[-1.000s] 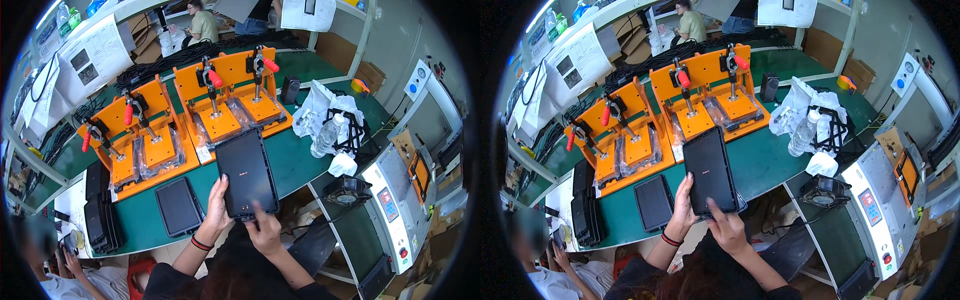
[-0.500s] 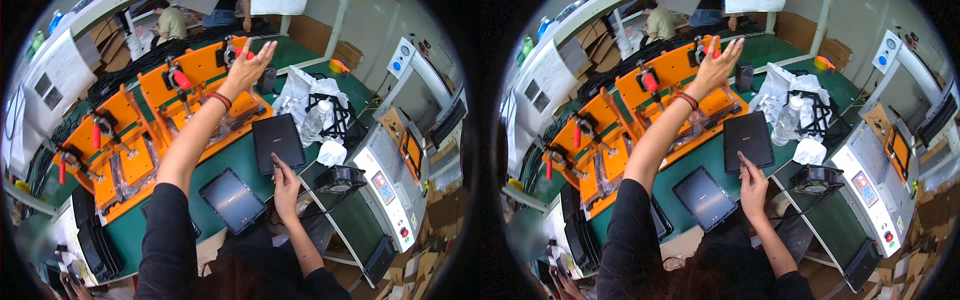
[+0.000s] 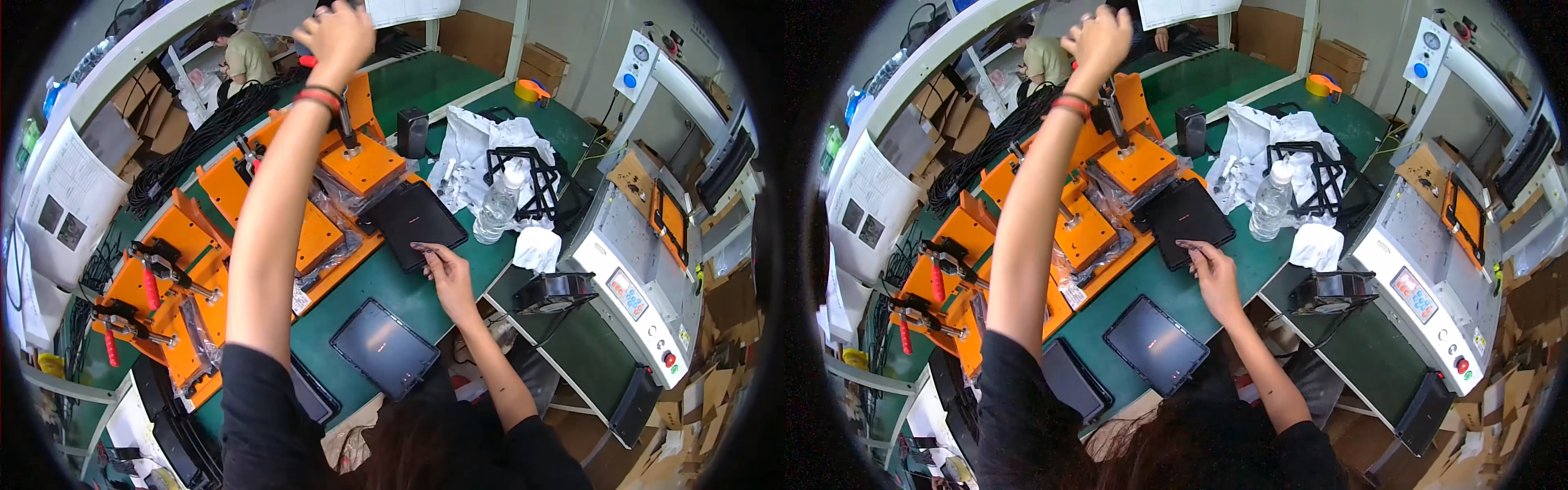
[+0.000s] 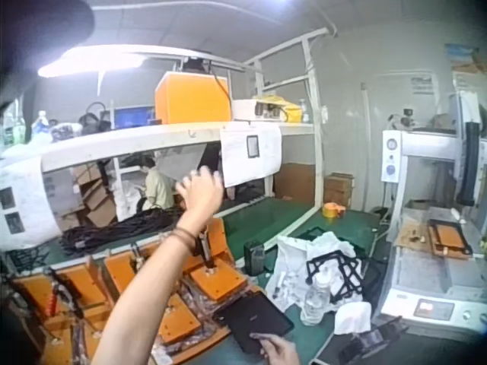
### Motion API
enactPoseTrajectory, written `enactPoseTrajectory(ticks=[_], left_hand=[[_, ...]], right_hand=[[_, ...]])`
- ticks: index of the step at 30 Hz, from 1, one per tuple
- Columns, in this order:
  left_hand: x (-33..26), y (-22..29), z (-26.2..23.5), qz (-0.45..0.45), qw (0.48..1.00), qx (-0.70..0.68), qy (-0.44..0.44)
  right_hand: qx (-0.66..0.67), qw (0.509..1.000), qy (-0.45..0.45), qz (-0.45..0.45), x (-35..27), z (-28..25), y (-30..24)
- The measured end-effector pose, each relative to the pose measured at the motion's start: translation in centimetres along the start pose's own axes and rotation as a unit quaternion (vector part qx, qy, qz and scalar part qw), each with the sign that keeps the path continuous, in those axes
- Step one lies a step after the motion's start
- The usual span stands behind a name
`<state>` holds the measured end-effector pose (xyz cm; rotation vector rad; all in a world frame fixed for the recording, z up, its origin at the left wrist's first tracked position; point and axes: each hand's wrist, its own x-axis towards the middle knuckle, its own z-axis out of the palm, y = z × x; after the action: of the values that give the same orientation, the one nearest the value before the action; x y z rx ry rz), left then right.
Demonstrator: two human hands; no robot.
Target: The person assembles black electronic devices by placing them into a heat press machine and then securing them in orange clamping fixtures. The person repeatedly picks up devices, operates the press, and arranges the finished units on the workbench.
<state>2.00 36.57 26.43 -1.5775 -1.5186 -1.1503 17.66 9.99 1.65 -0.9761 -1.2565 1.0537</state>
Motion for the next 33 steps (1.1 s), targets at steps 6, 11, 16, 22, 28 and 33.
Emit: enactPoseTrajectory(ticks=[6,11,16,22,28,33], left_hand=[[-16.1,6.6,-14.6,0.242,0.942,-0.041,-0.229],[-28.9,-0.5,-8.5,0.231,0.914,0.024,-0.332],[-30.2,-0.9,-3.5,0.208,0.93,0.001,-0.303],[-30.3,-0.8,-2.6,0.303,0.933,0.023,-0.193],[-30.3,0.3,-4.6,0.241,0.952,-0.058,-0.18],[-31.3,4.9,-10.4,0.268,0.927,-0.188,-0.184]], right_hand=[[-0.076,0.993,0.09,0.008,-5.0,-2.3,-3.3],[-0.075,0.994,0.085,-0.003,-9.7,-1.9,-4.8],[-0.065,0.995,0.079,0.002,-12.3,-2.5,-4.7],[-0.053,0.995,0.082,-0.019,-14.7,-3.0,-5.0],[-0.048,0.992,0.092,-0.068,-15.5,-3.8,-7.0],[-0.057,0.99,0.109,-0.075,-15.7,-4.5,-8.3]])
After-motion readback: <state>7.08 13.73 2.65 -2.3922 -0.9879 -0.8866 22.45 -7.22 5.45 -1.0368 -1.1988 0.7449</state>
